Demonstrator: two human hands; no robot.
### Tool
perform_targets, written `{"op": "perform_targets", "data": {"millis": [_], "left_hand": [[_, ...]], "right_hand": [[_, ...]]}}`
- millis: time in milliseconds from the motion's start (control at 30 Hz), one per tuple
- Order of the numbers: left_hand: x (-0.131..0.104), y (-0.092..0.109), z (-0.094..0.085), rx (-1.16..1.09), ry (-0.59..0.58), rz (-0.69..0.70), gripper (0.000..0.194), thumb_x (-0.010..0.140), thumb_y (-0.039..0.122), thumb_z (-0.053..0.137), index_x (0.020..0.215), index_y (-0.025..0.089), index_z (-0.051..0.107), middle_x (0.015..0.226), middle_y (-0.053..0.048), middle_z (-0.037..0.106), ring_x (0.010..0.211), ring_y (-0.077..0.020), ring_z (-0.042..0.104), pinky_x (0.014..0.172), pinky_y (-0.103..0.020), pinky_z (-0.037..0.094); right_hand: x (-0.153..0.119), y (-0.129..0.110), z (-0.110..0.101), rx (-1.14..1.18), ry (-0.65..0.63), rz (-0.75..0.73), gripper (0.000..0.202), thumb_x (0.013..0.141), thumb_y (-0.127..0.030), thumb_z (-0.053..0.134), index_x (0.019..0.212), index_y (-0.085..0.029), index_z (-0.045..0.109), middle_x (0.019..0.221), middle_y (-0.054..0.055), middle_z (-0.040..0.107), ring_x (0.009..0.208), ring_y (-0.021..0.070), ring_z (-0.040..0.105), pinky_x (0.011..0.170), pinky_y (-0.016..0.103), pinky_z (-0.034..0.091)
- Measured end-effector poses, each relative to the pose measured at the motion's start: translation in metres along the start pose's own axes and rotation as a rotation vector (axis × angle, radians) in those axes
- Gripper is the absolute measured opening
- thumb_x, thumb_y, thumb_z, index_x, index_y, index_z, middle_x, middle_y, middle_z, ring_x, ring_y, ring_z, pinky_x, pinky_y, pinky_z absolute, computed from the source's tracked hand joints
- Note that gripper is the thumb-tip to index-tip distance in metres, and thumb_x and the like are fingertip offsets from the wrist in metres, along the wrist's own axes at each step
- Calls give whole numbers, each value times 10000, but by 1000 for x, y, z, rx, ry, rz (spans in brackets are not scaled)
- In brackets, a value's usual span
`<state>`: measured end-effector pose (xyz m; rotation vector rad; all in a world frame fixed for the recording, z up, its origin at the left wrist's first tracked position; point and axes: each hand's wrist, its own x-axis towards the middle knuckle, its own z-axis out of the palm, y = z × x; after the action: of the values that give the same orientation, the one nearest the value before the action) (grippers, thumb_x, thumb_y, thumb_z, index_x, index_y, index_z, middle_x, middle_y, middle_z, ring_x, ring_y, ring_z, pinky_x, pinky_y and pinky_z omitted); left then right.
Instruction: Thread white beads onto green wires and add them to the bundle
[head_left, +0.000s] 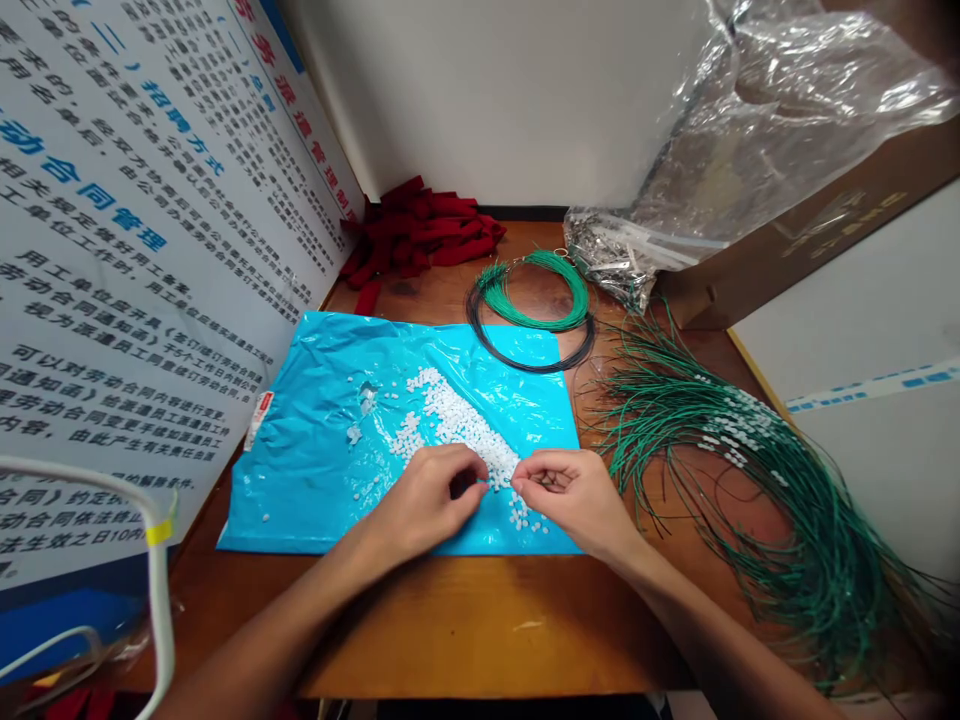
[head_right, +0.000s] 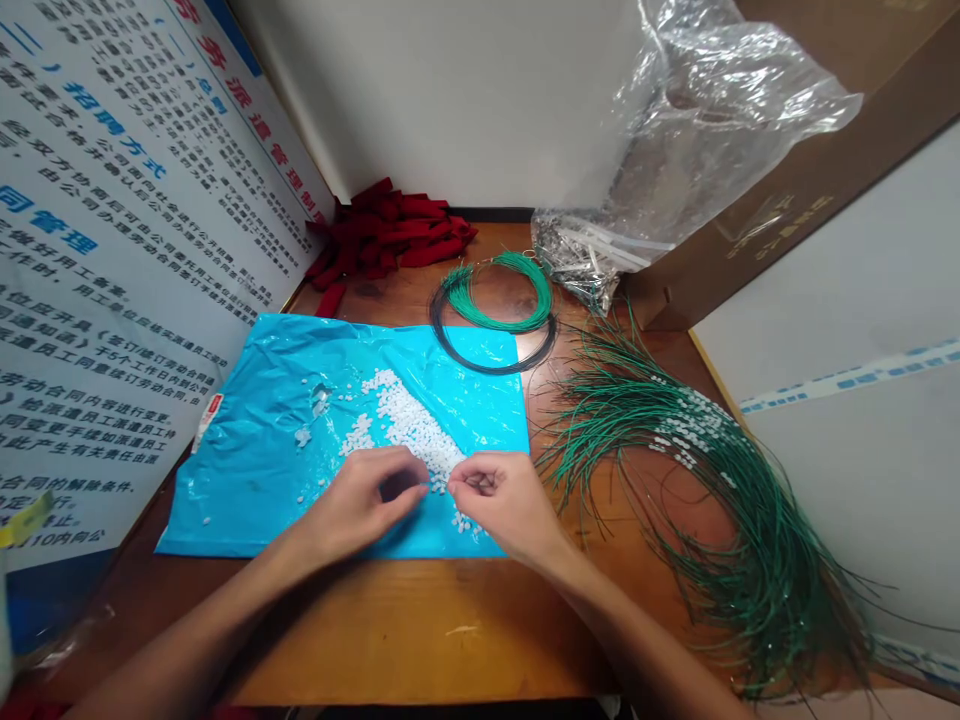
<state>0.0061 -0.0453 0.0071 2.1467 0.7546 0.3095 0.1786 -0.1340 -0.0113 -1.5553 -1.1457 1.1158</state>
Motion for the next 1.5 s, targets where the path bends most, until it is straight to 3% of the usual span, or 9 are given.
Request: {"op": "perform_targets", "data": {"millis": [200, 600, 867, 1133, 1333, 1500], "left_hand": [[-3, -12, 14, 218, -82, 130, 139, 883, 173, 497, 985, 151, 589, 908, -73, 634, 811, -179, 581, 704, -290, 448], [-4, -13, 19, 227, 14, 102, 112, 911, 215, 482, 868, 153, 564, 873, -66, 573, 786, -170, 546, 688, -295, 459], [-4, -11, 19, 286, 9, 122, 183, 932, 214, 431, 867, 147, 588, 854, -66, 562, 770, -165, 549, 677, -284, 466], [-7, -11, 20, 510, -54, 232, 261, 939, 197, 378, 842, 127, 610, 825, -84, 577, 745, -183, 550, 632, -295, 468], [-5, -13, 16, 255, 105, 292, 165, 899, 166, 465, 926, 139, 625, 884, -88, 614, 777, -158, 575, 670, -269, 477], [-3, -9, 14, 61, 186, 170, 121, 875, 170, 520, 866, 152, 639, 808, -54, 643, 657, -121, 552, 600, -239, 443]], "right_hand": [[0, 3, 1, 8, -19, 13, 98, 741, -171, 589, 691, -140, 668, 633, 15, 606, 549, 108, 495, 494, 221, 384], [1, 4, 0, 19, 22, 23, 96, 737, -170, 589, 701, -148, 676, 624, 13, 604, 558, 118, 516, 498, 226, 404], [1, 5, 1, 41, 12, 25, 92, 738, -176, 592, 701, -148, 671, 630, 16, 606, 560, 118, 518, 501, 228, 404], [2, -1, 0, 64, 36, 47, 73, 727, -188, 610, 692, -148, 659, 620, 12, 615, 564, 118, 541, 502, 223, 412], [2, -1, -1, 93, 43, 44, 74, 732, -198, 614, 703, -150, 661, 615, 8, 608, 557, 117, 539, 495, 221, 408], [0, -2, -1, 116, 14, 24, 70, 742, -179, 606, 696, -150, 651, 608, -1, 590, 556, 107, 519, 499, 215, 394]]}}
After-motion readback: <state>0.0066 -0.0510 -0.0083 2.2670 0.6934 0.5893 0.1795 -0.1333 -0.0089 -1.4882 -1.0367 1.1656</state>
